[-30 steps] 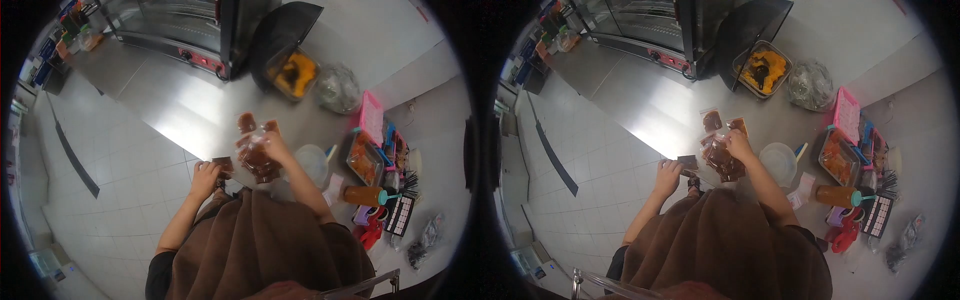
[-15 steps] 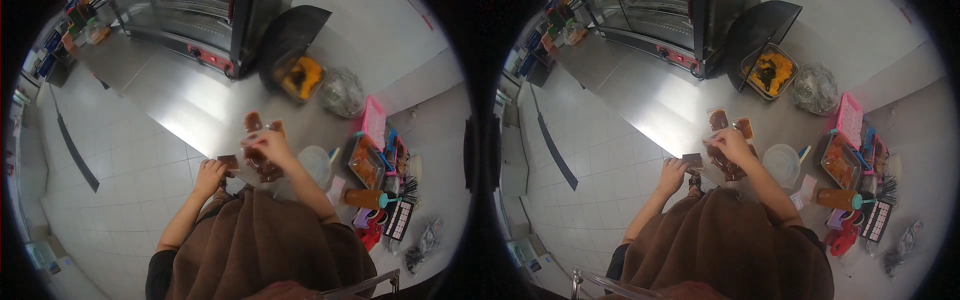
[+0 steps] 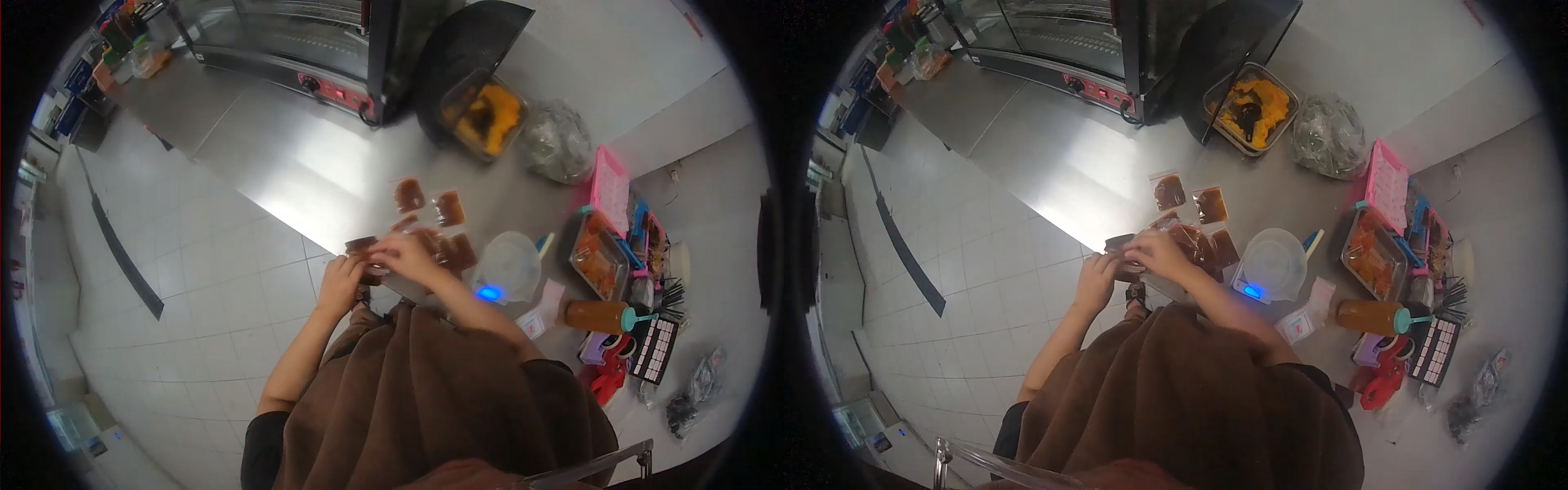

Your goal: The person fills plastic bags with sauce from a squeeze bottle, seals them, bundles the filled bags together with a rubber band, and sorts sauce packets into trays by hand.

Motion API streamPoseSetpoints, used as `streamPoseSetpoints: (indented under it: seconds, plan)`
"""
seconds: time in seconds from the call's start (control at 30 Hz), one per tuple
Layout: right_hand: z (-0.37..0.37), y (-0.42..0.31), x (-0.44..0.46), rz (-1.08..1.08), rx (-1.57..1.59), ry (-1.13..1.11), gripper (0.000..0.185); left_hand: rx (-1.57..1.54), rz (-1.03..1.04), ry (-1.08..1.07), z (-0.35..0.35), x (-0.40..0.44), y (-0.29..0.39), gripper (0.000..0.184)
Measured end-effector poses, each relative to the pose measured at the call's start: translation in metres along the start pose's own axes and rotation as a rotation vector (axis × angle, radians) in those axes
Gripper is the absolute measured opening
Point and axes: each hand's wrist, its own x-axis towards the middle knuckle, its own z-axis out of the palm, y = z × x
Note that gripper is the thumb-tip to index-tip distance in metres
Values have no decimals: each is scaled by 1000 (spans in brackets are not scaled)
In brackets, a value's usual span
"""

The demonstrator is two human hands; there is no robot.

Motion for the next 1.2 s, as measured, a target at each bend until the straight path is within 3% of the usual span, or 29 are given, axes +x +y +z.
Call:
streamPoseSetpoints:
  seconds: [0.07, 0.17, 0.27, 0.37, 0.47, 0.57, 0.67, 0.77, 0.87, 1.07, 1.2]
  plan:
    - [-12, 13, -4, 77, -142, 227, 23, 27, 24, 5, -1, 3, -2, 22]
    - [-30, 32, -10, 107, -735, 255, 29, 92, 23, -119, -7, 4, -1, 29]
    - [-44, 12, -4, 158, -783, 154, 22, 209, 35, -109, -10, 5, 3, 28]
    - [-60, 13, -4, 337, -376, -62, 15, 193, 35, -122, -14, 5, 4, 29]
    - [-82, -32, -9, 411, -41, -260, 9, 141, 74, -165, -9, 4, -4, 31]
    - [-85, -20, -11, 536, -156, -146, 8, 61, 35, -202, -8, 2, -5, 33]
    - [-74, 30, -17, 229, -579, 165, 9, 41, 51, -221, -11, 4, -4, 35]
    - [-62, 54, -21, 420, -389, 225, 9, 52, 54, -221, -11, 3, -6, 36]
    - [-61, 37, -23, 260, -518, 328, 8, 51, 18, -176, -7, 2, -5, 36]
    - [-67, 31, -21, 242, -450, 256, 8, 21, -5, -232, -8, 5, -2, 32]
    - [-73, -17, -17, 318, -206, 136, 11, -12, -31, -165, -12, 8, 4, 29]
